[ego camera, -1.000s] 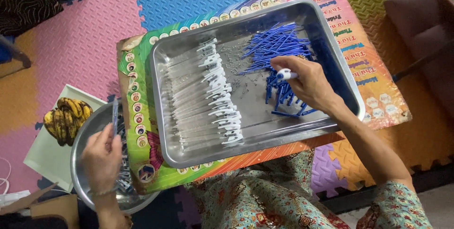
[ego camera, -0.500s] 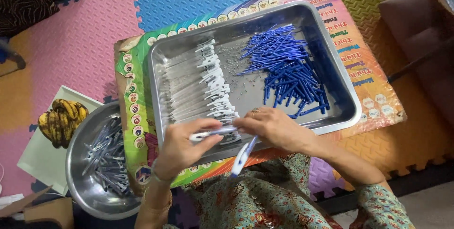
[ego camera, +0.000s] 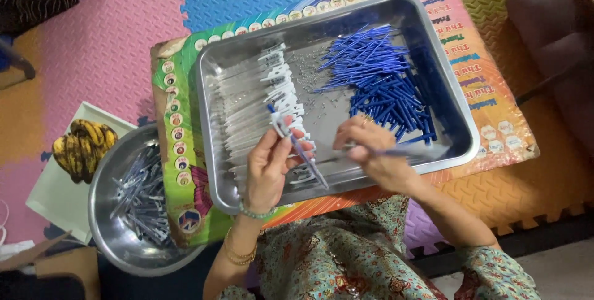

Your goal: The person assembles pens by inserting blue ink cartridges into white pen barrels. They pick up a barrel and a cartridge, insert the cartridge, and place the completed pen into a metal tray. This process is repeated continuously throughout the video.

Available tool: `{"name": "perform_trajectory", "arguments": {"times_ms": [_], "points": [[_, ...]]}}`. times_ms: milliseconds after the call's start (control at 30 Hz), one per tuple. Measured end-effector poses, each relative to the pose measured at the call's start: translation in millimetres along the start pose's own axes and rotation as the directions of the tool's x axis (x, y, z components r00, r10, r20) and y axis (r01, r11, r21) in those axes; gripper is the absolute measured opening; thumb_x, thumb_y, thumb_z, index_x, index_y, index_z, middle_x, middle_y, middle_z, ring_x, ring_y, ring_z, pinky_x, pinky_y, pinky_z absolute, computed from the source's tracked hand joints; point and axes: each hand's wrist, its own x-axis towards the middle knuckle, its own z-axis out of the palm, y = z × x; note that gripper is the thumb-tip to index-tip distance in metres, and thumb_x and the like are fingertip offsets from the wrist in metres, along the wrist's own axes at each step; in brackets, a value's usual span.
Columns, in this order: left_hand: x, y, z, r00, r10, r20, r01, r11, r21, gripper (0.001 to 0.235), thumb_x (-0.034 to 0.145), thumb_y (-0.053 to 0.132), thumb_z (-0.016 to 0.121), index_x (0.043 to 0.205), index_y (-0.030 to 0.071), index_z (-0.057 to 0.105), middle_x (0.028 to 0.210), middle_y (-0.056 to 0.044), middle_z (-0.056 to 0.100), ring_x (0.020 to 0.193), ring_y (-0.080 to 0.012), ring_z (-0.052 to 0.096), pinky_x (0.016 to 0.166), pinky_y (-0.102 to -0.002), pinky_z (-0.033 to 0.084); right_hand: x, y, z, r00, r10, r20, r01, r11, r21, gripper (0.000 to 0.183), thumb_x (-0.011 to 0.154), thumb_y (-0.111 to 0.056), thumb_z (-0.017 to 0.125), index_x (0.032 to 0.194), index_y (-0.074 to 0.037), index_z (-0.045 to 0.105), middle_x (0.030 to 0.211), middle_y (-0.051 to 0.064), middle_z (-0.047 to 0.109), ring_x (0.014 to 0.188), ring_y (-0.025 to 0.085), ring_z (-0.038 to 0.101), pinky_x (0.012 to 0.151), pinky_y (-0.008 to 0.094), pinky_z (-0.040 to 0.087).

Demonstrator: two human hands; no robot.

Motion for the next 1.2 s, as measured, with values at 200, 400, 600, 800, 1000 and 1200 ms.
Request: {"name": "perform_trajectory", "arguments": {"times_ms": [200, 400, 600, 800, 1000, 1200], "points": [[1, -18, -5, 0.988, -0.054, 0.146, 0.065, 0.995, -0.073, 0.057, 0.104, -0.003, 0.069, 0.159, -0.004, 0.054, 0.129, -0.028, 0.07, 0.112, -0.0344, 0.077, 0.1, -0.053, 0.069, 19, -47, -17, 0.996, 0.082, -0.027, -0.068, 0.938, 0.339, 0.039, 0.11, -0.025, 0.066, 0.078, -0.006, 0.078, 0.091, 0.013, 0.07, 0.091, 0.024, 0.072, 0.081, 0.032, 0.057], [-2, -22, -1, 0.99, -0.091, 0.105, 0.103, 0.988, -0.114, 0.052, 0.102, -0.001, 0.075, 0.152, -0.006, 0.062, 0.127, -0.023, 0.077, 0.11, -0.0253, 0.08, 0.096, -0.043, 0.07, 17, -45, 2, 0.974, 0.219, -0.05, -0.169, 0.862, 0.477, 0.017, 0.095, 0.001, 0.082, 0.105, 0.008, 0.07, 0.101, 0.022, 0.074, 0.088, 0.026, 0.08, 0.079, 0.039, 0.067], [3, -30, -4, 0.985, -0.105, 0.136, 0.115, 0.991, -0.064, 0.052, 0.1, -0.001, 0.08, 0.15, -0.004, 0.065, 0.122, -0.019, 0.08, 0.105, -0.0174, 0.079, 0.092, -0.036, 0.07, 24, -43, 10, 0.974, 0.155, -0.164, -0.091, 0.935, 0.342, 0.015, 0.096, -0.001, 0.085, 0.101, 0.008, 0.073, 0.1, 0.028, 0.08, 0.09, 0.028, 0.08, 0.078, 0.039, 0.066], [2, -35, -4, 0.982, -0.095, 0.165, 0.103, 0.994, -0.042, 0.052, 0.097, -0.002, 0.082, 0.147, -0.005, 0.069, 0.121, -0.02, 0.08, 0.105, -0.0162, 0.075, 0.089, -0.039, 0.071, 26, -45, 15, 0.971, 0.157, -0.182, -0.09, 0.939, 0.331, 0.016, 0.094, 0.001, 0.087, 0.098, 0.009, 0.073, 0.099, 0.031, 0.081, 0.093, 0.036, 0.084, 0.08, 0.043, 0.068], [1, -31, 1, 0.984, -0.038, 0.172, 0.034, 0.999, 0.024, 0.051, 0.095, -0.002, 0.086, 0.143, -0.006, 0.072, 0.116, -0.019, 0.081, 0.104, -0.0143, 0.072, 0.093, -0.039, 0.069, 23, -38, 13, 0.971, 0.143, -0.189, -0.079, 0.947, 0.31, 0.017, 0.095, -0.001, 0.088, 0.097, 0.009, 0.074, 0.096, 0.03, 0.08, 0.093, 0.036, 0.084, 0.077, 0.041, 0.068], [0, -36, -1, 0.99, -0.001, 0.143, -0.007, 0.998, 0.056, 0.048, 0.095, 0.002, 0.087, 0.141, -0.003, 0.074, 0.118, -0.016, 0.083, 0.106, -0.0117, 0.072, 0.096, -0.036, 0.067, 26, -40, 14, 0.977, 0.105, -0.188, -0.054, 0.964, 0.26, 0.015, 0.094, -0.001, 0.087, 0.096, 0.008, 0.075, 0.095, 0.031, 0.08, 0.09, 0.04, 0.084, 0.076, 0.043, 0.069]]}}
